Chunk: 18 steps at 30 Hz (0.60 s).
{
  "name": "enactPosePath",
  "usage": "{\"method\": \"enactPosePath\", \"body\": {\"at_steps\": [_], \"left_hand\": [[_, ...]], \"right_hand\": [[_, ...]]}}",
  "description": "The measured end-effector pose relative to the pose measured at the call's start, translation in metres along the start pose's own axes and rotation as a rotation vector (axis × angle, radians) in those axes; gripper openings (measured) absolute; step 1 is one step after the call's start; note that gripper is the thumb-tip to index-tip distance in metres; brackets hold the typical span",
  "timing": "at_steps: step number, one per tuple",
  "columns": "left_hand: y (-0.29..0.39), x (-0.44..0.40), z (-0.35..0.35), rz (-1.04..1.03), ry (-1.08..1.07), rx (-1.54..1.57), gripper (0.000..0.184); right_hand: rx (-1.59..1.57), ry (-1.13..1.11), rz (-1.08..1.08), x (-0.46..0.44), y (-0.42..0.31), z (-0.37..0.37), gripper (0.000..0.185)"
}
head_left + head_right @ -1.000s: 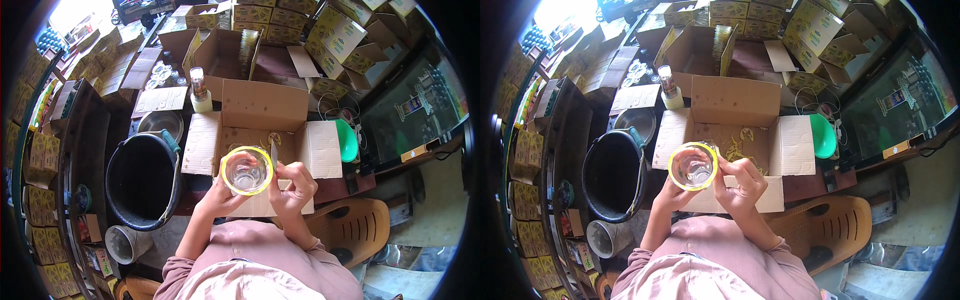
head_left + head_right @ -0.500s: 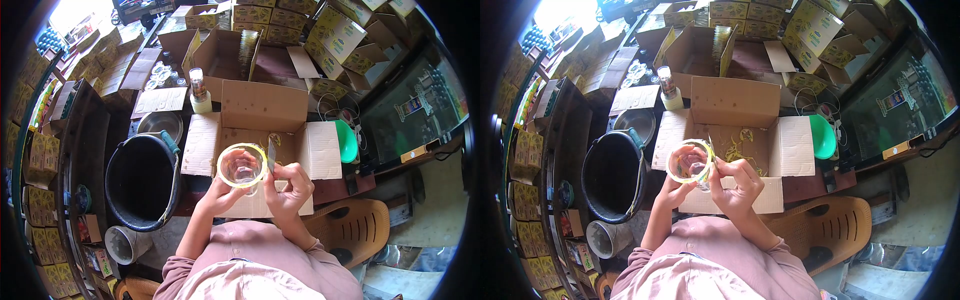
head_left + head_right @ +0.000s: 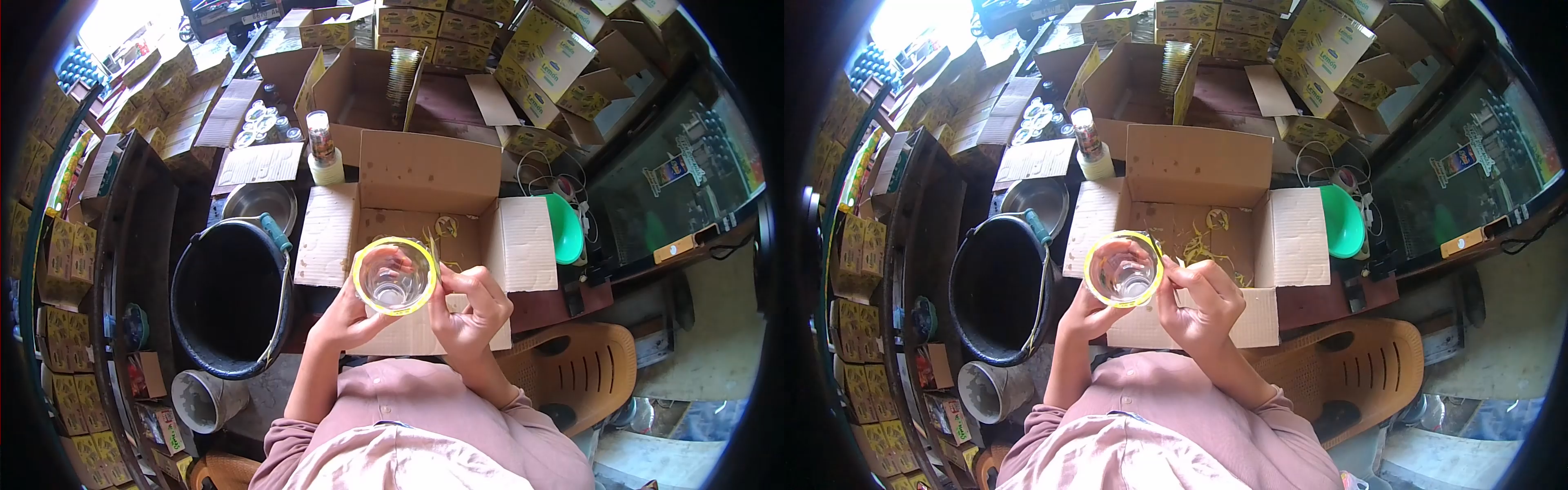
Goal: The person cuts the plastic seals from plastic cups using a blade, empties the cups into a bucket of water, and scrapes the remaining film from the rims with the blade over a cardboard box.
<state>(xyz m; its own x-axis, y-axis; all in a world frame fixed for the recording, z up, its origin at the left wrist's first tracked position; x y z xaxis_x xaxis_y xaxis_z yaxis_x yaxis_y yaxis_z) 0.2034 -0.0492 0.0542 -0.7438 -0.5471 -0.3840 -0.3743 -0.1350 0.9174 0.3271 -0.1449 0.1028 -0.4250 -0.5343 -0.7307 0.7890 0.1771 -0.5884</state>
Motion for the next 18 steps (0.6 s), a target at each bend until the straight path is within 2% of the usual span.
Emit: {"method": "enactPosePath", "body": {"at_steps": [4,8,13,18], "left_hand": [[-0.001,0.001,0.001,0.024,-0.020,-0.027,0.065],[-0.002,0.001,0.002,-0.010,-0.044,-0.001,0.066],[-0.003,-0.001,0.000,0.008,-0.021,0.121,0.065],[-0.002,-0.001,0.000,0.003,-0.014,0.189,0.065]], "right_hand": [[-0.044,0.005,0.025,-0.003,0.005,-0.002,0.024],[-0.086,-0.026,-0.037,-0.006,0.005,-0.002,0.022],[-0.139,-0.012,-0.107,0.001,0.010,0.001,0.019],[-0.120,-0.022,-0.082,0.004,0.006,0.002,0.019]]}}
Point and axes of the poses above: each hand's wrist, its own x-axis away from the middle knuckle, its own z-axis out of the back of the hand, y = z × x, the point moved 1 cm from there along -x, towards the middle knuckle, and after that the axes turned 2 degrees about x, right-handed, at the moved point
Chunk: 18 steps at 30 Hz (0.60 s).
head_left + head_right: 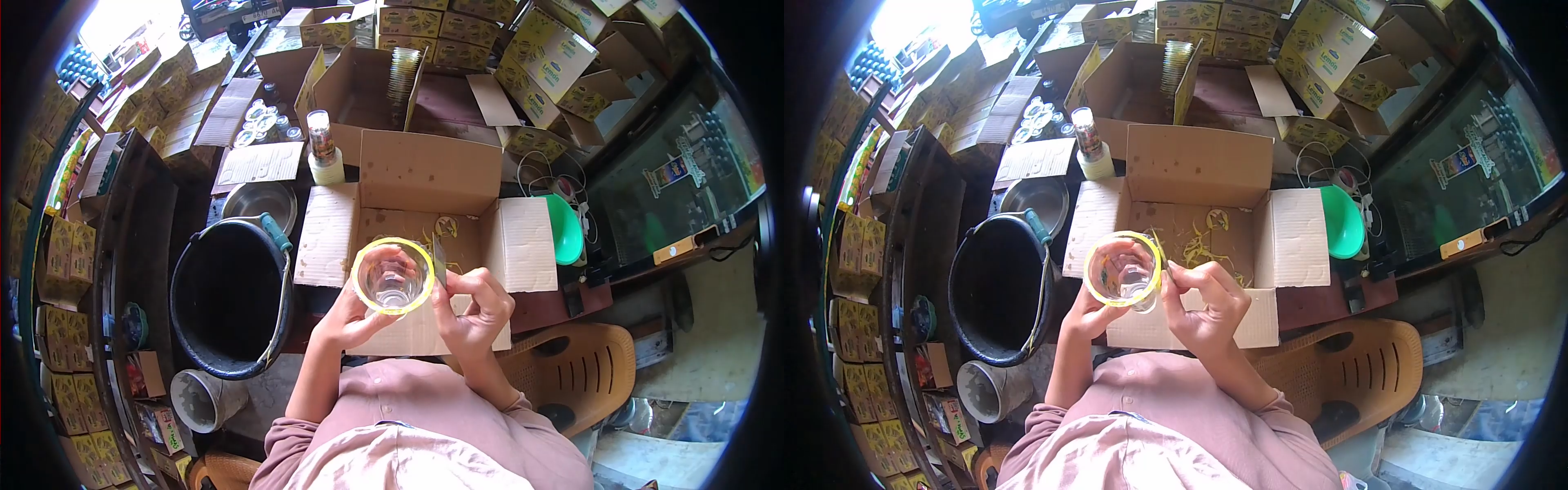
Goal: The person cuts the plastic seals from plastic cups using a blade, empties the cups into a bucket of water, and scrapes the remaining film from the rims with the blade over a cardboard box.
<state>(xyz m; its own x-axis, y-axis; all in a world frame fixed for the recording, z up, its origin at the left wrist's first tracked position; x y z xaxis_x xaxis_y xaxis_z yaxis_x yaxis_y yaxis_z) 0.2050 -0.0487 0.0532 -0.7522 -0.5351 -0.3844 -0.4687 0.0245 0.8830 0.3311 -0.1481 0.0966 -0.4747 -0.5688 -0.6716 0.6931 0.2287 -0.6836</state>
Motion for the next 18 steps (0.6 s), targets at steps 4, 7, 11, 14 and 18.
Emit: {"method": "enactPosePath", "body": {"at_steps": [4,7,11,14,18], "left_hand": [[-0.001,0.000,0.001,0.015,-0.009,-0.012,0.065],[0.000,0.000,0.001,0.034,-0.018,-0.030,0.065],[0.005,-0.005,0.001,-0.013,-0.034,-0.144,0.066],[0.007,-0.008,-0.001,-0.015,0.002,-0.263,0.066],[0.006,-0.011,0.002,0.011,-0.022,-0.234,0.061]], "right_hand": [[0.040,-0.017,0.010,-0.001,-0.002,0.000,0.019],[0.039,-0.031,0.012,-0.003,-0.003,0.000,0.019],[0.010,-0.043,0.028,-0.007,-0.002,-0.001,0.021],[0.003,-0.052,0.024,-0.008,0.001,-0.001,0.021],[-0.031,-0.072,0.009,-0.011,0.002,0.000,0.021]]}}
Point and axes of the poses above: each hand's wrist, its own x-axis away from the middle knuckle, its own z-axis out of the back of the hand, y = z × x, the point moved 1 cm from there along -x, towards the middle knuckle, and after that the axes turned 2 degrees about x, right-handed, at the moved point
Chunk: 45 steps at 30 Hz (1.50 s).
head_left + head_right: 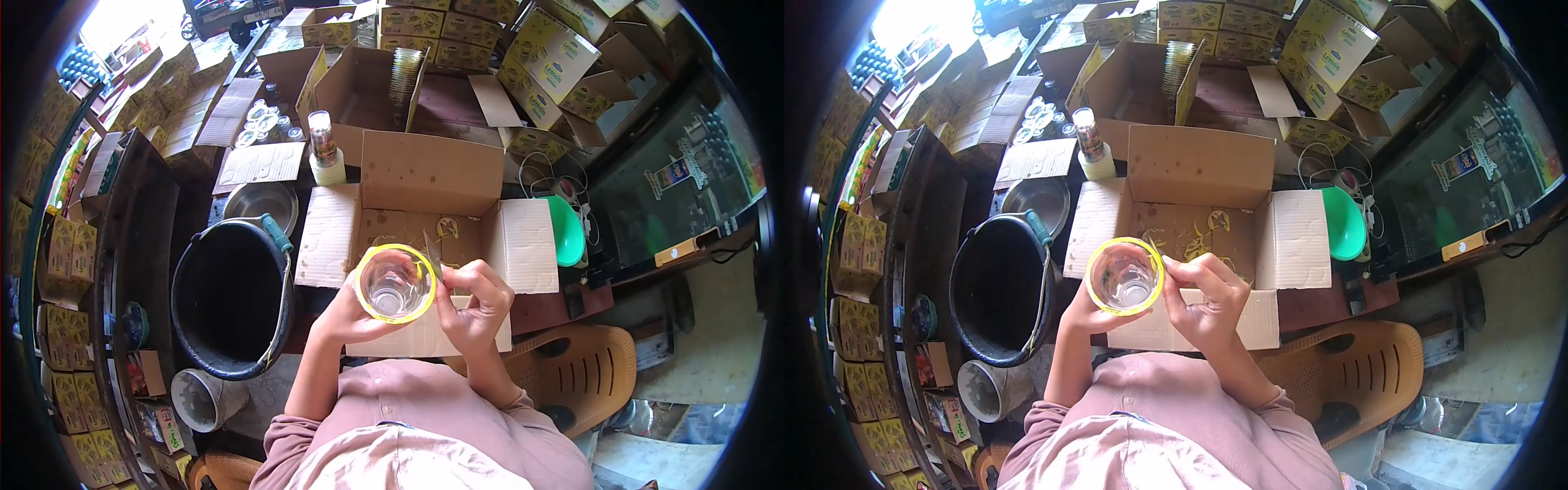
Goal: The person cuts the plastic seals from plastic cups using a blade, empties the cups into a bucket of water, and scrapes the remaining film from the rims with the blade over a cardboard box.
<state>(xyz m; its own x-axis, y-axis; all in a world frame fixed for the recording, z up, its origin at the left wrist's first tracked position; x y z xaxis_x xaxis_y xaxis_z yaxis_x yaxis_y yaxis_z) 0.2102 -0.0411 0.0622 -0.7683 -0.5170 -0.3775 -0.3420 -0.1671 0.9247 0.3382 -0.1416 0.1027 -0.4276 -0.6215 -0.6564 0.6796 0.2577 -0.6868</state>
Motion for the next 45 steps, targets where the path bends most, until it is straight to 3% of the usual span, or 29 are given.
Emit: {"method": "enactPosePath", "body": {"at_steps": [17,26,29,32,36,45], "left_hand": [[-0.007,-0.011,0.007,0.052,-0.041,0.150,0.059],[-0.006,-0.014,0.008,-0.028,-0.120,0.016,0.062],[-0.008,-0.010,0.004,0.038,-0.008,0.152,0.069],[-0.018,-0.009,0.004,-0.046,0.057,-0.005,0.074],[-0.022,-0.010,-0.002,-0.155,0.121,-0.009,0.073],[-0.023,0.004,-0.012,-0.083,0.159,-0.081,0.071]], "right_hand": [[-0.016,-0.024,0.006,-0.008,0.010,-0.004,0.022],[-0.025,-0.036,0.002,-0.008,0.011,-0.006,0.023],[-0.011,-0.017,-0.002,-0.009,0.009,-0.005,0.022],[0.006,0.032,0.000,-0.008,0.010,-0.005,0.021],[0.014,0.081,-0.014,-0.004,0.010,-0.006,0.020],[0.077,0.152,0.028,0.007,0.008,-0.011,0.027]]}}
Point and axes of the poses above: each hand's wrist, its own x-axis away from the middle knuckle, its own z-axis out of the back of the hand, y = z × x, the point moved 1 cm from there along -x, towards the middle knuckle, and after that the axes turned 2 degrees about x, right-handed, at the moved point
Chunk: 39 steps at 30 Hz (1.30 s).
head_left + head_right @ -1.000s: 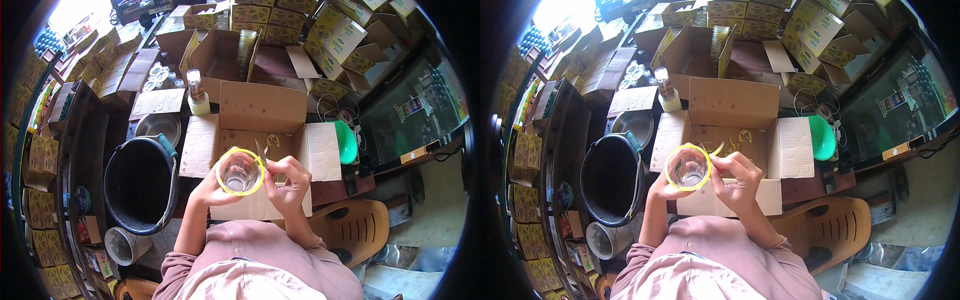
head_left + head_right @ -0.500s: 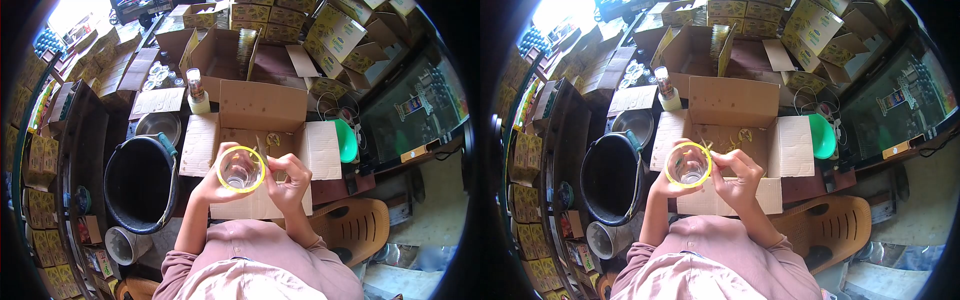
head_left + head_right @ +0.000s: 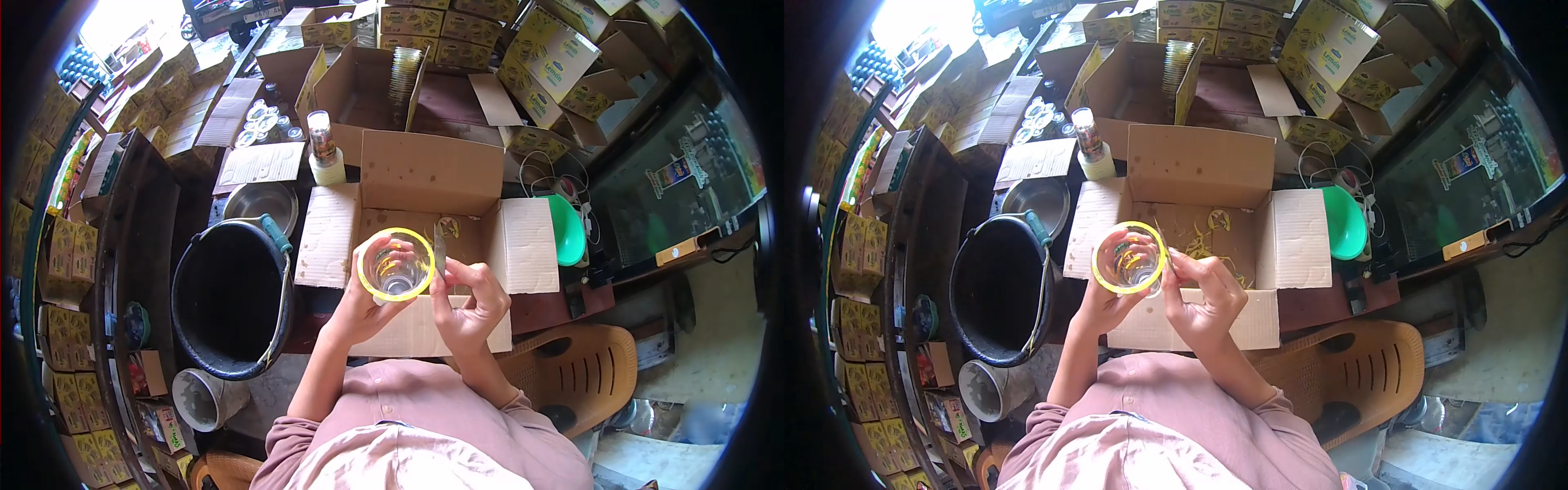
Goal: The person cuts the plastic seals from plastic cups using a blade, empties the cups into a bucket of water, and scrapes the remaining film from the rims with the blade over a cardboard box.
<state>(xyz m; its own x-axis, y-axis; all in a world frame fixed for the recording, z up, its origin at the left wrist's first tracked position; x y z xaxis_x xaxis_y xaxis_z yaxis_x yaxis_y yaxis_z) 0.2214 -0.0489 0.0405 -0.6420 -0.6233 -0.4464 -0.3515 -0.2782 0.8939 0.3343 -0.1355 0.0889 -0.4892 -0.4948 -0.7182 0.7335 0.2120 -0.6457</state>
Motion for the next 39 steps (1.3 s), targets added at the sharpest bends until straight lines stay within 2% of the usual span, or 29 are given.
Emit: {"method": "enactPosePath", "body": {"at_steps": [17,26,29,39], "left_hand": [[0.006,0.008,0.008,0.056,-0.108,-0.198,0.070],[0.012,0.007,0.008,0.108,-0.130,-0.056,0.069],[0.009,0.004,0.003,0.116,-0.037,0.240,0.070],[0.009,0.003,-0.001,0.128,0.002,0.154,0.069]], "right_hand": [[0.095,-0.019,0.051,0.003,-0.003,0.005,0.029],[0.048,-0.069,0.019,-0.004,0.000,0.009,0.023],[0.006,-0.059,-0.033,-0.004,-0.001,0.007,0.020],[-0.020,-0.037,-0.064,0.003,-0.006,0.007,0.018]]}}
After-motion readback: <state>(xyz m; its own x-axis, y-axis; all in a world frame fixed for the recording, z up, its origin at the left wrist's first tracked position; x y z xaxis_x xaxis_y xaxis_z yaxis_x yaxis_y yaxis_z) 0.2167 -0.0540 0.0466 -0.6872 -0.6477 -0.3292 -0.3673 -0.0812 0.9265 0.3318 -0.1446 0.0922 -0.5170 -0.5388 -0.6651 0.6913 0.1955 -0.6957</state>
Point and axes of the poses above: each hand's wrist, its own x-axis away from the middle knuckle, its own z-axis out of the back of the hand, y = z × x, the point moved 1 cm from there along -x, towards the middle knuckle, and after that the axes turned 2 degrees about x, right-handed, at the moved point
